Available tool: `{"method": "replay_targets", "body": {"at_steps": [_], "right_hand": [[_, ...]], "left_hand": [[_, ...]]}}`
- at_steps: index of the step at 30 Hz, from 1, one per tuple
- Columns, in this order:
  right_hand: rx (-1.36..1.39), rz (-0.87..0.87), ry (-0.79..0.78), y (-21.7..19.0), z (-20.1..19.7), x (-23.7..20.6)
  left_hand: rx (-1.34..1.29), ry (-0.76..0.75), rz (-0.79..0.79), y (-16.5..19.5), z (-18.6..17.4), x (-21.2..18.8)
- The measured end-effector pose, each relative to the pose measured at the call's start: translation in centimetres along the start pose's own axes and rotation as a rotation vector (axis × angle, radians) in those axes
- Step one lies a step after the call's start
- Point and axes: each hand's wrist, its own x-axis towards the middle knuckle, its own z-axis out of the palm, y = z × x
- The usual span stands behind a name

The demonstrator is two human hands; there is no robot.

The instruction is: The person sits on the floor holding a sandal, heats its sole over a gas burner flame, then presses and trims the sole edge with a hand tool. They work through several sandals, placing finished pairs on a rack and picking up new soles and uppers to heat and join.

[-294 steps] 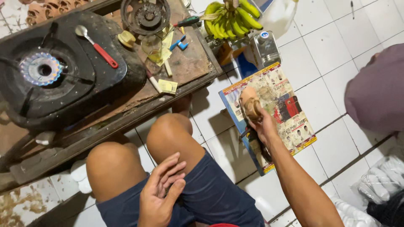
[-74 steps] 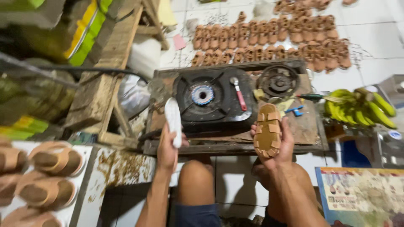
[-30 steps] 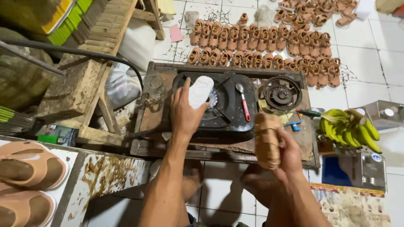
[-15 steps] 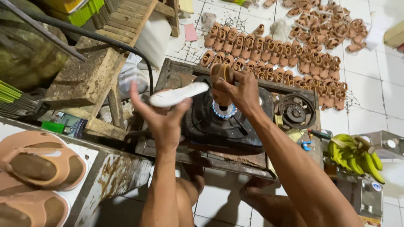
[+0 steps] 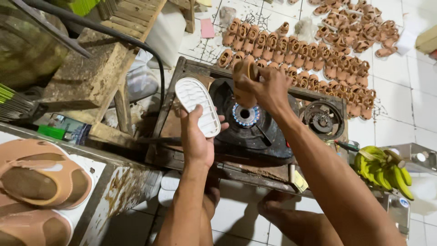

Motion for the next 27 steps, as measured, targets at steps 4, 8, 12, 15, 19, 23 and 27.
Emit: {"method": "replay_targets", "body": {"at_steps": [4, 8, 12, 15, 19, 23, 27], "right_hand": [[0.049, -0.204, 0.103, -0.8, -0.2, 0.2], [-0.166, -0.448, 0.163, -0.4, -0.5, -0.9], [-0.373, -0.339, 0.074, 0.3, -0.9, -2.3], [-0.358, -0.422, 0.236, 1.4, -1.6, -3.3], [-0.308, -0.348, 0.208, 4.3, -2.9, -5.2], [-0.213, -0.146, 0.074, 9.0, -4.6, -7.6], [0.465, 0.196, -0.182, 15.1, -5.6, -11.7]], "left_hand": [[-0.007, -0.007, -0.019, -0.7, 0.0, 0.2], [0.253, -0.086, 0.133, -2.0, -0.1, 0.5], [0.547, -0.119, 0.376, -3.6, 0.6, 1.3], [1.008, -0.072, 0.623, -4.6, 1.0, 2.2], [1.147, -0.154, 0.725, -5.4, 1.9, 2.8], [1.359, -0.191, 0.720, -6.7, 3.0, 2.2], [1.358, -0.180, 0.623, -6.8, 3.2, 1.2]]}}
